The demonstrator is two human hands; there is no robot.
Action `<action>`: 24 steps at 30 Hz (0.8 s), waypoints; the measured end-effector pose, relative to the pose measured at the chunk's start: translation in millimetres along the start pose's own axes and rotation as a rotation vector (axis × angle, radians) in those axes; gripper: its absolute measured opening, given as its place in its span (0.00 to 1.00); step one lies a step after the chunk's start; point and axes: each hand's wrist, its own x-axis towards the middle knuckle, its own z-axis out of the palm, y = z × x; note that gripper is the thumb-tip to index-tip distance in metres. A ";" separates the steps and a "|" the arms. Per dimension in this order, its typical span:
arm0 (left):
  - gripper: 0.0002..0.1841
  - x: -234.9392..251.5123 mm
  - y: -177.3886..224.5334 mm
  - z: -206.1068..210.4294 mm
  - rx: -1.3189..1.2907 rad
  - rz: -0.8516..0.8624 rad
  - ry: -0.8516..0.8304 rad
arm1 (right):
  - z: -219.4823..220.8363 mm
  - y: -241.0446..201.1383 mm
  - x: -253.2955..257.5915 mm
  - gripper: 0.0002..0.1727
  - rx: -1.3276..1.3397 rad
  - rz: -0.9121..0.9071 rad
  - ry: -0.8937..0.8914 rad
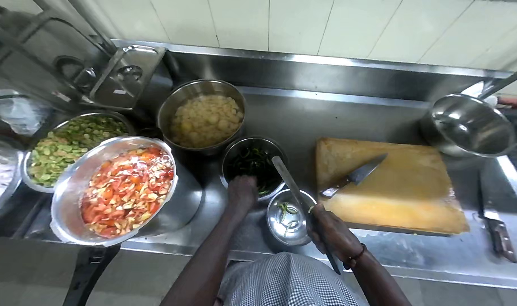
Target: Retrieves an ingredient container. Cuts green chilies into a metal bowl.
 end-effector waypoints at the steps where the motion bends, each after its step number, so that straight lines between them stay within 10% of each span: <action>1: 0.11 5.6 -2.6 1.0 0.020 -0.018 -0.056 | -0.2 -0.9 0.1 0.37 -0.008 -0.015 0.010; 11: 0.12 20.7 -9.9 10.0 -0.079 -0.002 -0.082 | 0.0 -0.2 -1.7 0.34 -0.075 -0.033 0.035; 24: 0.19 -52.6 10.8 -23.1 -1.217 0.279 0.003 | 3.9 -2.1 -4.8 0.14 -0.405 -0.201 0.154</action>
